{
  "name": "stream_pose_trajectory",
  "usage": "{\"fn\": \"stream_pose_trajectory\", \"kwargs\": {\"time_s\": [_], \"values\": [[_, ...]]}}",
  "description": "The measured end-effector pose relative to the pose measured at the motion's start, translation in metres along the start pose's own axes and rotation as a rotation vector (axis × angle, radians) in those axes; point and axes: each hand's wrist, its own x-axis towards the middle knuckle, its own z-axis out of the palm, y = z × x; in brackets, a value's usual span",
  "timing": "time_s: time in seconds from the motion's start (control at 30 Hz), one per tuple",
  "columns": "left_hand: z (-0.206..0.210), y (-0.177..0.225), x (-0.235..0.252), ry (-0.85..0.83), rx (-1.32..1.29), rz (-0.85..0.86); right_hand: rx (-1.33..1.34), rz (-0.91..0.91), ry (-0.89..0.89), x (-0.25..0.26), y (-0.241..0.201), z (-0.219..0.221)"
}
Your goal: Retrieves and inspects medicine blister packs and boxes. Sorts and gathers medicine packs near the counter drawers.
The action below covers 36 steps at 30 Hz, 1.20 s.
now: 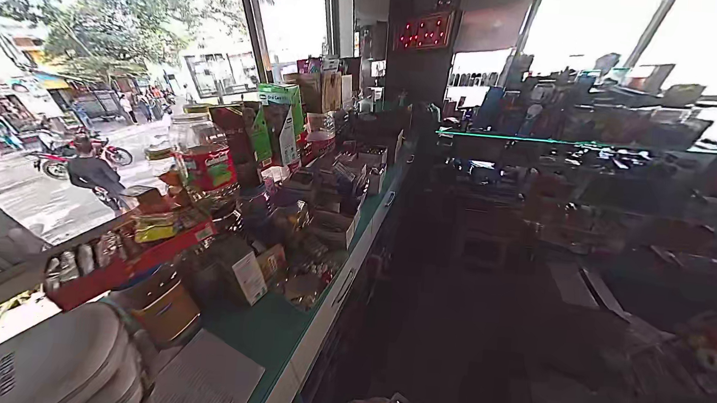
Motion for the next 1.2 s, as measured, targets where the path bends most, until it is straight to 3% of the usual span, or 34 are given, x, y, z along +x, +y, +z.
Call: {"fn": "stream_pose_trajectory", "kwargs": {"time_s": [0.07, 0.13, 0.23, 0.3, 0.37, 0.47, 0.67, 0.8, 0.9, 1.0, 1.1, 1.2], "values": [[-0.017, -0.015, 0.033, 0.163, -0.149, -0.041, 0.042, 0.005, 0.004, 0.041, 0.014, -0.023], [-0.036, -0.032, 0.062, 0.439, -0.308, 0.004, 0.115, 0.006, 0.062, 0.077, 0.032, -0.049], [-0.067, -0.056, 0.105, 0.763, -0.352, 0.048, 0.39, -0.04, 0.226, 0.129, 0.081, -0.081], [-0.081, -0.078, 0.136, 0.799, -0.32, 0.058, 0.592, -0.03, 0.358, 0.167, 0.117, -0.096], [-0.091, -0.096, 0.173, 0.769, -0.321, 0.067, 0.755, 0.043, 0.458, 0.219, 0.123, -0.115], [-0.113, -0.108, 0.229, 0.739, -0.294, 0.077, 0.815, 0.117, 0.509, 0.303, 0.14, -0.144], [-0.165, -0.119, 0.296, 0.763, -0.103, 0.113, 0.854, 0.007, 0.278, 0.467, 0.167, -0.198], [-0.178, -0.123, 0.314, 0.882, 0.046, -0.062, 0.794, -0.169, 0.224, 0.604, 0.164, -0.213], [-0.172, -0.122, 0.34, 1.072, 0.116, -0.202, 0.552, -0.383, 0.073, 0.724, 0.132, -0.207], [-0.157, -0.114, 0.381, 1.352, 0.124, -0.302, 0.125, -0.476, -0.19, 0.837, 0.085, -0.175], [-0.135, -0.127, 0.421, 1.564, 0.106, -0.285, -0.207, -0.538, -0.405, 0.93, 0.067, -0.098], [-0.116, -0.126, 0.455, 1.709, 0.096, -0.309, -0.394, -0.579, -0.507, 0.968, 0.062, -0.034]]}}
